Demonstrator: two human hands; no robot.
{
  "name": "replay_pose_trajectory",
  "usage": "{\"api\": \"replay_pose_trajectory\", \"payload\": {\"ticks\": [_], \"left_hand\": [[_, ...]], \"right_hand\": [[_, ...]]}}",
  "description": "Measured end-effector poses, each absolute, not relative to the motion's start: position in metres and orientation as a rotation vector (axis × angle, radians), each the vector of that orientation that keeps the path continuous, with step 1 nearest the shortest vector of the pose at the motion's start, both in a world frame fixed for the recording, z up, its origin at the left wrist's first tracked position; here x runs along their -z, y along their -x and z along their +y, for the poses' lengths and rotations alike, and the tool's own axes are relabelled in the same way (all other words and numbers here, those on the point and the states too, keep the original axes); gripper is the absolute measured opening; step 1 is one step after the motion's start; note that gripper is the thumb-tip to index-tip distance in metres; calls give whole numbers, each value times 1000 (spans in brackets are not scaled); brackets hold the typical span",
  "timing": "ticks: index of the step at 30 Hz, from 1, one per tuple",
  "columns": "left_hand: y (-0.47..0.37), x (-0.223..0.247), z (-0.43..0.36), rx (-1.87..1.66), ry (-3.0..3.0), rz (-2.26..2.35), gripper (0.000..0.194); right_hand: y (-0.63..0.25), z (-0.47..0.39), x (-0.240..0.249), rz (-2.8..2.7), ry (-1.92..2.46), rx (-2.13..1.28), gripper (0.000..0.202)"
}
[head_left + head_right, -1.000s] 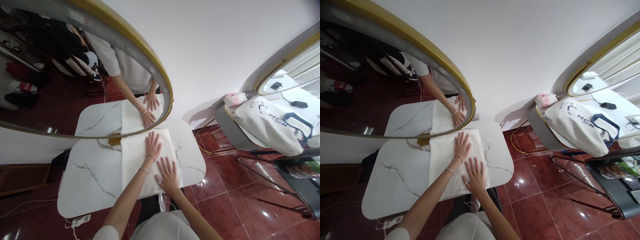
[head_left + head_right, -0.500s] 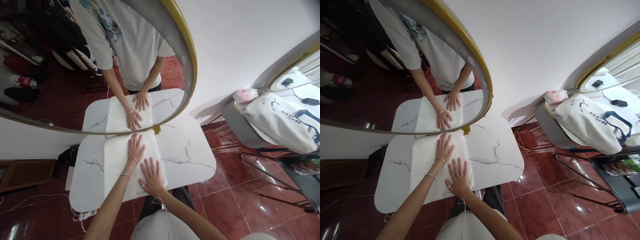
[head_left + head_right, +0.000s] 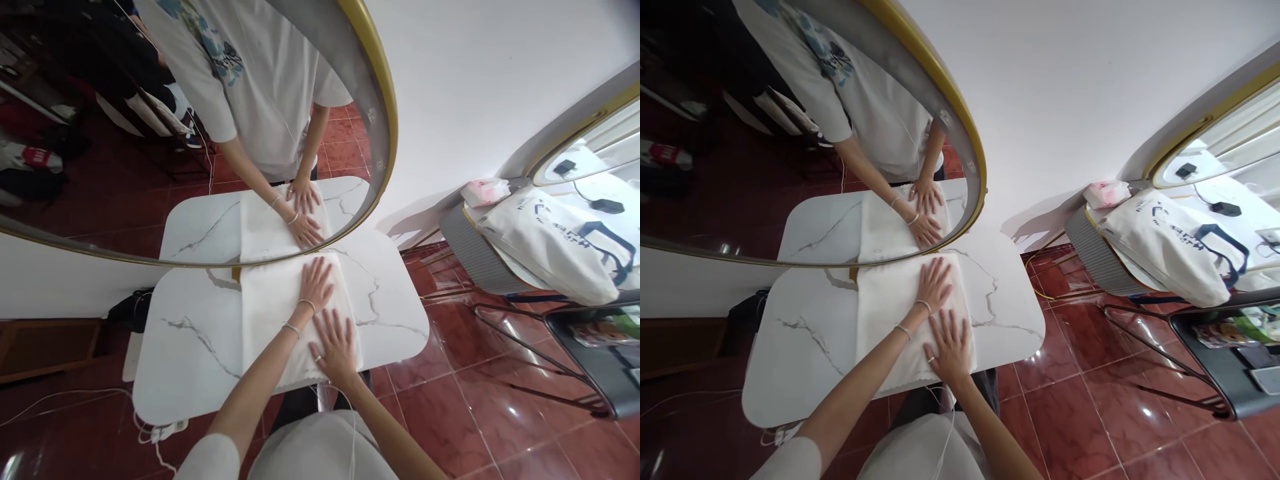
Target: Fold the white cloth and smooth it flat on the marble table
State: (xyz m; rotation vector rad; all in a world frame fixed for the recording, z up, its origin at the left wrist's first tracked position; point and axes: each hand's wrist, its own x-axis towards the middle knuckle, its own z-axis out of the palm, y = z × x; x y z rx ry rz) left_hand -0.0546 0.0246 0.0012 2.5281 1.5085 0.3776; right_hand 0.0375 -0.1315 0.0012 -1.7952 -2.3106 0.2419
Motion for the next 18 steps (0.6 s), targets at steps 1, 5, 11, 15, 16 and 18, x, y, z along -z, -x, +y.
{"api": "replay_pose_trajectory", "payload": {"ticks": [1,5,11,15,16,18], "left_hand": [[43,-1,26,-388,-2523,1503,61],[28,3,28,-462,-2483,1503,62],[85,4,20,-497,-2472,1499,60],[146,2,11,-462,-2474,1540,59],[162,2,8,-454,-2474,1554,59],[193,1,3,-447,-2466,1589,59]], "right_hand": [[-46,-132,1,-2298,1830,-201,66],[-59,-132,5,-2308,1898,-130,68],[-15,-140,0,-2435,1803,-220,79],[38,-149,-4,-2493,1682,-339,85],[51,-150,-6,-2509,1642,-368,86],[78,-152,-10,-2544,1561,-434,88]]}}
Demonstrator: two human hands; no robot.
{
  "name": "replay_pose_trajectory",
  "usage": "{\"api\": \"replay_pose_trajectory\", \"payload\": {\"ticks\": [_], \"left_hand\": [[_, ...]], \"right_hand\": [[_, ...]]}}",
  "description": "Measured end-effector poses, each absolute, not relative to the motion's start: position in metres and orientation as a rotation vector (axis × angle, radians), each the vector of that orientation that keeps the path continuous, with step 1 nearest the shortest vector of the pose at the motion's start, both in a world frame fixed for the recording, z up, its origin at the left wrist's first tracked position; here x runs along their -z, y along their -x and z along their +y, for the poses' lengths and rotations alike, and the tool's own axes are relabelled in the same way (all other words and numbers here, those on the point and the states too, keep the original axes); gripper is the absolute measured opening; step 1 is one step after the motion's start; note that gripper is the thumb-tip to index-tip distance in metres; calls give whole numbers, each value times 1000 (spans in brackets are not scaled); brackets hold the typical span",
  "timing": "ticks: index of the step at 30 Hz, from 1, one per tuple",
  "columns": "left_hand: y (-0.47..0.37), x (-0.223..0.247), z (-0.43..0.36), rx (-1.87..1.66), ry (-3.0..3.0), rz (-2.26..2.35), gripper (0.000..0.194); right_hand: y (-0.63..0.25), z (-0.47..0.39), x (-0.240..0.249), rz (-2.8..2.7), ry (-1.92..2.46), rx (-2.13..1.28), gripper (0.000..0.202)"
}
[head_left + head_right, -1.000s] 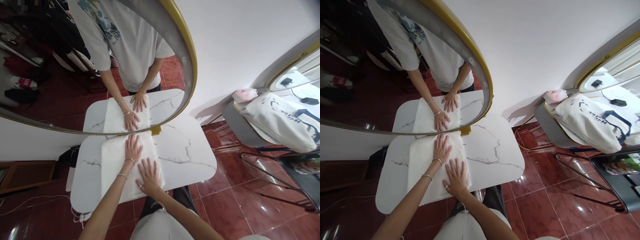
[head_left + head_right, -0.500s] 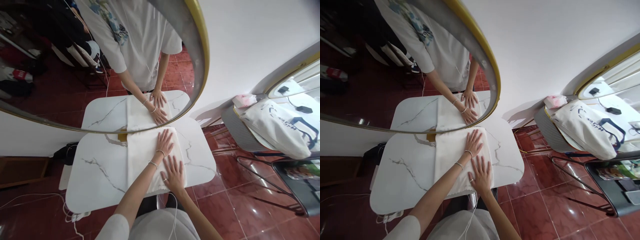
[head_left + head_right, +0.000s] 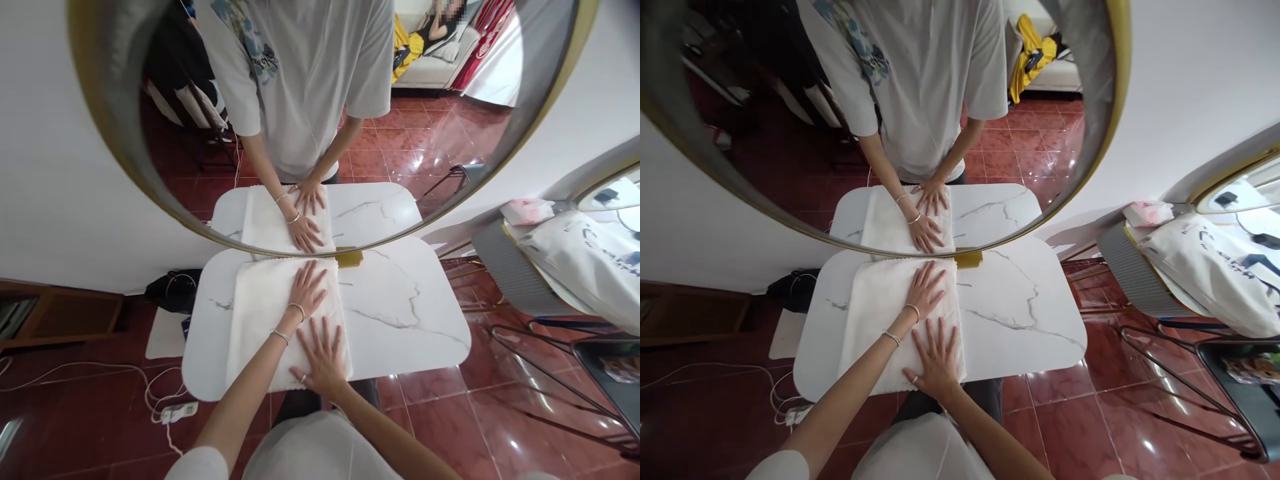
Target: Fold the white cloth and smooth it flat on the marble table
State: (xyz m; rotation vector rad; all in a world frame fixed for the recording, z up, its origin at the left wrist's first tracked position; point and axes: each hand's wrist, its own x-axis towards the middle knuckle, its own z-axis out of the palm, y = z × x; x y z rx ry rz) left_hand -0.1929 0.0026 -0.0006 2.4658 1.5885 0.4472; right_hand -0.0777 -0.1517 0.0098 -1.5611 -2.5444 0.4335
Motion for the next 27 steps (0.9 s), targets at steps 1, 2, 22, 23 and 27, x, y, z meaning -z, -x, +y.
{"api": "replay_pose_trajectory", "payload": {"ticks": [1,2,22,23,27], "left_hand": [[207,0,0,-450,-2459,1605,59],[221,0,-2,-455,-2452,1619,59],[353,-1,-38,-427,-1966,2302,55],[360,-1,-35,-407,-1967,2310,55],[373,-3,-12,-400,-1949,2344,56]], "right_hand": [[90,-152,-12,-2560,1527,-464,88],[101,-152,-15,-2571,1500,-491,89],[158,-36,0,-2378,1547,-119,70],[165,-29,2,-2389,1553,-125,71],[191,-2,4,-2394,1602,-141,68]]}}
